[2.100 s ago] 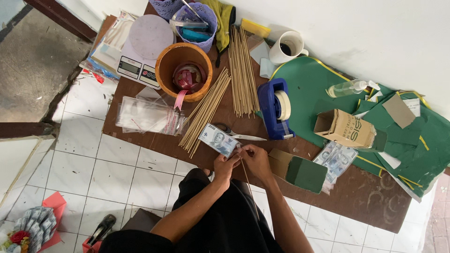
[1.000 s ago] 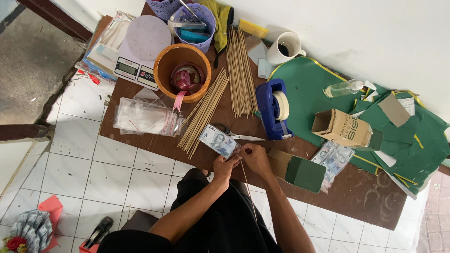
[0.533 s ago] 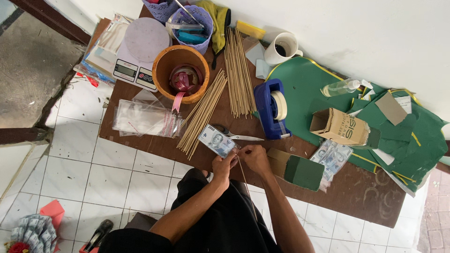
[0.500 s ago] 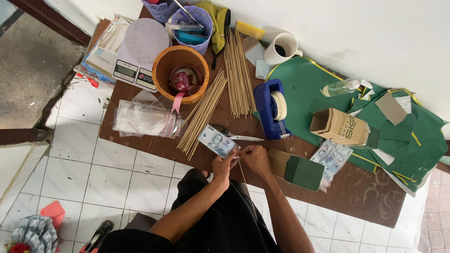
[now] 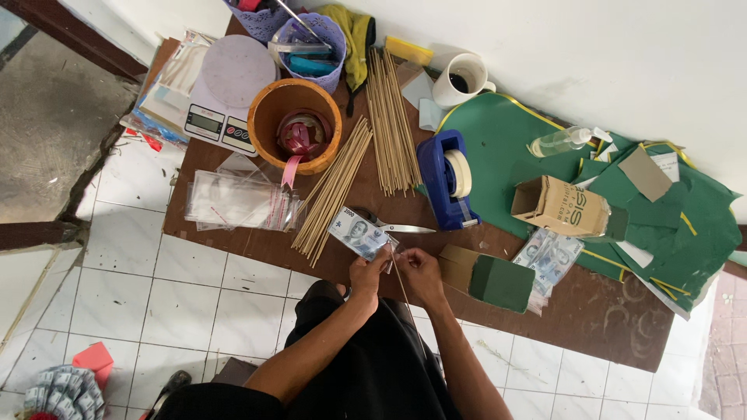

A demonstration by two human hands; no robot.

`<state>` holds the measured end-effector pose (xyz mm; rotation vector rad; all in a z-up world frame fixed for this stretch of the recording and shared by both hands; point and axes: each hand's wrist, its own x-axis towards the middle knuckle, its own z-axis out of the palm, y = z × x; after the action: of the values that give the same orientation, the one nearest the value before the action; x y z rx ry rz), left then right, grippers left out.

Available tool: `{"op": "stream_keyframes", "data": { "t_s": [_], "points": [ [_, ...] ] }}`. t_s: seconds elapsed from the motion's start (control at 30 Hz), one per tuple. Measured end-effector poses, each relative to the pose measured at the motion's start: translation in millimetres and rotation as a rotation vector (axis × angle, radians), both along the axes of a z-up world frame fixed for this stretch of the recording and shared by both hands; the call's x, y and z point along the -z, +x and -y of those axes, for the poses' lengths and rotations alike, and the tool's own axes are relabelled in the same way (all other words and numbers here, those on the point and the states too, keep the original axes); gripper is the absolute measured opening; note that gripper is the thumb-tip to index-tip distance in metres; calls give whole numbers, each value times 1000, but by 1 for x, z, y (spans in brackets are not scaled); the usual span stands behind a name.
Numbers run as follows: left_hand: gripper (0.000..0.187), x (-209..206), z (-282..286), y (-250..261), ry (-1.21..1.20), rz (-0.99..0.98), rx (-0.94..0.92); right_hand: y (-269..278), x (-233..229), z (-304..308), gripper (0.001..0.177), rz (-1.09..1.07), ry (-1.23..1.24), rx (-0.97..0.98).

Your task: The person places currency bills into small plastic bags, then secures the bags onto wooden sticks using adhesive tape.

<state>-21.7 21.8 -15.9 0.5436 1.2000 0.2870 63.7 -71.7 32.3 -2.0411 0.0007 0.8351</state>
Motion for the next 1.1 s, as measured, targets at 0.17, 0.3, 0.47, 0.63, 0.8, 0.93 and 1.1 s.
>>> {"op": "stream_keyframes", "data": {
  "t_s": [0.17, 0.3, 0.47, 0.63, 0.8, 0.93, 1.1],
  "points": [
    [27, -18, -2, -7, 31, -56, 50, -1, -30, -9, 27, -124, 71, 100],
    [24, -78, -17, 13, 36, -13, 32, -2, -33, -14, 47, -150, 88, 96],
    [18, -103, -21, 16, 55, -33, 103, -8, -41, -20, 12, -18, 149, 108],
    [20, -105, -22, 17, 74, -47, 106, -10, -39, -24, 9, 5, 250, 121],
    [23, -101, -19, 14, 81, -93, 123, -11, -45, -25, 5, -26, 222, 173],
    [50, -78, -21, 8, 58, -99, 218, -12, -34, -15, 18, -96, 193, 126],
    [51, -80, -26, 5, 51, -120, 224, -24, -26, 1, 23, -136, 153, 49]
  ]
}}
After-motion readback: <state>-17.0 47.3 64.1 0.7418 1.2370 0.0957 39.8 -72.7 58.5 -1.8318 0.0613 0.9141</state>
